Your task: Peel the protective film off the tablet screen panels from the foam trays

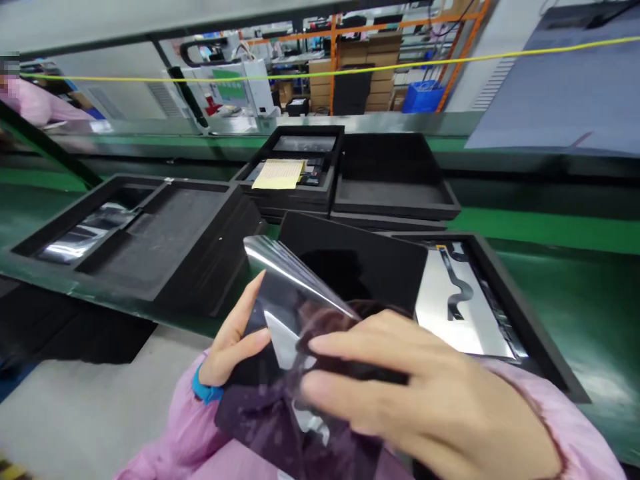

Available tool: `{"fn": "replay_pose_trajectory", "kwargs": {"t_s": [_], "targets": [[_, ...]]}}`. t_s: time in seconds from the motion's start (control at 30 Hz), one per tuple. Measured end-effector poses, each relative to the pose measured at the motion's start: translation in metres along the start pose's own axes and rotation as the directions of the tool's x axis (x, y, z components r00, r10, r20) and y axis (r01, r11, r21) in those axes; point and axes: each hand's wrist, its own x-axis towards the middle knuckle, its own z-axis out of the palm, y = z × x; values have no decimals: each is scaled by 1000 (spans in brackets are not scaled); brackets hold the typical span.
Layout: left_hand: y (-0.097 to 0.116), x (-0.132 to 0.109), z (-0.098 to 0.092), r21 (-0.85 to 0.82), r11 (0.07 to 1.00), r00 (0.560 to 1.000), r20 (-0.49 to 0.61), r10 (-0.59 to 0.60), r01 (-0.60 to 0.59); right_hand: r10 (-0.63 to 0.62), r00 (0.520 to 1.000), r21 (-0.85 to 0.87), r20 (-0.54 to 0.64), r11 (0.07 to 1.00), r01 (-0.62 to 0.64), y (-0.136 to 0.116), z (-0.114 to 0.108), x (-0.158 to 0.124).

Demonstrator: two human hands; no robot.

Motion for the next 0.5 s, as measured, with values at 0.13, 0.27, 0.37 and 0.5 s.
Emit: {"fn": "replay_pose_trajectory", "kwargs": {"t_s": [0.13, 0.27, 0.37, 0.5], "targets": [[-13, -6, -11, -21, 999, 984, -172, -50, 47, -285, 897, -19, 337, 951, 309, -13, -9, 30], [-15, -17, -14, -56, 996, 972, -220, -79, 68, -284, 874, -1, 393, 951, 310, -21, -15, 38], [-13, -22, -13, -15, 998, 970, -234, -57, 55, -229, 913, 29, 339, 972, 233, -26, -14, 34], [-5, -15, 1, -27, 999, 958, -282, -42, 36, -276, 905, -62, 323, 948, 311, -20, -14, 32]]}}
